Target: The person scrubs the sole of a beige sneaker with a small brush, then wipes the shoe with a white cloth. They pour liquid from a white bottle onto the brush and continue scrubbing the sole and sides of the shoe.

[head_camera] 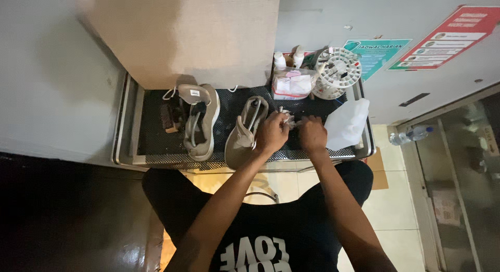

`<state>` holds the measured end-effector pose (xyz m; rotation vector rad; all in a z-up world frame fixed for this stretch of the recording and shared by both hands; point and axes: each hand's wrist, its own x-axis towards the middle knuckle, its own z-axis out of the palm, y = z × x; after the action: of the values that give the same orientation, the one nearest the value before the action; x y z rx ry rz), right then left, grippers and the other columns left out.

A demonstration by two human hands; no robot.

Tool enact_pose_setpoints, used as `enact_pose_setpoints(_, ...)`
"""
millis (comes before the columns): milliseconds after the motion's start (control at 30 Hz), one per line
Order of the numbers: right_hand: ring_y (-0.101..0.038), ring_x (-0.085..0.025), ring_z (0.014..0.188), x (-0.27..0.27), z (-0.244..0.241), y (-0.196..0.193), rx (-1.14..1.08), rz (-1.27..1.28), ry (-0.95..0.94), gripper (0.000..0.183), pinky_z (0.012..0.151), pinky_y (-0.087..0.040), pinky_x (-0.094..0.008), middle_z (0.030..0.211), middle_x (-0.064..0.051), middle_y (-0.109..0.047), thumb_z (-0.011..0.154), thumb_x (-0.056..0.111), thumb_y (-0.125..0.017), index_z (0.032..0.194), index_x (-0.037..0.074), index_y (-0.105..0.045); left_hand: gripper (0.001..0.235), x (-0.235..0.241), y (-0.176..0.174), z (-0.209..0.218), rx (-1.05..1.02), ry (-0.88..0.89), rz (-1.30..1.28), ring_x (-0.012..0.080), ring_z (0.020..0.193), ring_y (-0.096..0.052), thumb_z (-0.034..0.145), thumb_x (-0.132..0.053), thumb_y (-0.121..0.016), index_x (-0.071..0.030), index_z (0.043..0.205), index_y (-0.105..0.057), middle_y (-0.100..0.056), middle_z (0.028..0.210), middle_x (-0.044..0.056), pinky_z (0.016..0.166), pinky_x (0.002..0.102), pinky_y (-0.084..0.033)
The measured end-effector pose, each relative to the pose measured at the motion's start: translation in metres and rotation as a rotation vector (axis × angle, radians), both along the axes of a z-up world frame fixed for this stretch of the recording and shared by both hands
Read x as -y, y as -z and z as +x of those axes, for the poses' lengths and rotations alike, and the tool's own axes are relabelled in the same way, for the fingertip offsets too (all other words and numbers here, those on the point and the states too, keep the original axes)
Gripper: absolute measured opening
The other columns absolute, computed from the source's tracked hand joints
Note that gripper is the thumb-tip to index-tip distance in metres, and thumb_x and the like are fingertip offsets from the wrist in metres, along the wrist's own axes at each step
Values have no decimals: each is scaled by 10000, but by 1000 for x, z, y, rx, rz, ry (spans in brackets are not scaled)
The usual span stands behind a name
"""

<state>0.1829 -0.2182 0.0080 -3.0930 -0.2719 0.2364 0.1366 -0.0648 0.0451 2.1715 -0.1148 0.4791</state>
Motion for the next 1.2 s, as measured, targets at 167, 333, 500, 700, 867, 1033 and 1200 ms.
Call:
enact_pose_setpoints(167, -667, -231, 988, -1, 4, -2, -42, 99, 44, 195, 795, -582, -341, 1072, -96, -633, 995, 214, -589, 1129, 97, -670, 110, 1, 11, -1, -23, -57, -93, 422, 781, -679, 801, -72, -627, -61, 910, -644, -648, 780, 194, 687, 478, -532)
enact_pose_setpoints(333, -690, -378, 980, -3, -2, -14, 75, 463, 112, 171, 787, -591, -434, 1120, -188, -577, 928, 68, -671, 1056, -42, -644, 202, -5, 12, -12, -137, -20, 13, 396, 855, -679, 864, -56, -557, -32, 1033, -666, -653, 898, 188, 723, 448, -550)
enact_pose_setpoints(500, -690, -414, 861, -1, -12, -10, 253, 701, 75, 108, 714, -528, -483, 874, -234, -671, 868, -30, -645, 974, -33, -624, 266, 2, -58, -31, -221, 103, 109, 458, 986, -631, 973, -123, -595, 85, 1125, -659, -626, 989, 283, 832, 529, -531)
enact_pose_setpoints(700, -706, -385, 810, -1, -24, -36, 275, 811, 83, 119, 678, -543, -432, 857, -203, -714, 903, 26, -660, 997, 0, -728, 239, 7, -3, 12, -184, 128, 342, 399, 902, -697, 957, -158, -572, 24, 1056, -692, -674, 932, 217, 744, 496, -588)
enact_pose_setpoints(867, -692, -400, 829, 0, -28, -18, 339, 855, 103, 103, 677, -544, -447, 872, -204, -693, 909, 16, -663, 985, -8, -727, 207, 5, 8, 18, -306, 7, 38, 402, 857, -716, 952, -128, -569, -17, 1076, -693, -708, 900, 204, 643, 479, -598)
enact_pose_setpoints(1033, -666, -445, 926, -21, -26, -12, 348, 873, 105, 220, 759, -553, -466, 958, -245, -652, 859, -67, -647, 1069, -62, -710, 209, 4, 19, 28, -417, -67, 3, 395, 837, -730, 910, -189, -563, -68, 1006, -703, -722, 834, 211, 598, 459, -586)
enact_pose_setpoints(1200, -668, -373, 933, -36, -36, 1, 313, 673, -120, 166, 858, -522, -471, 926, -175, -684, 850, 33, -664, 1009, 27, -714, 226, 0, 22, 25, -456, -36, 56, 433, 823, -720, 937, -156, -527, -7, 980, -692, -707, 840, 254, 609, 498, -583)
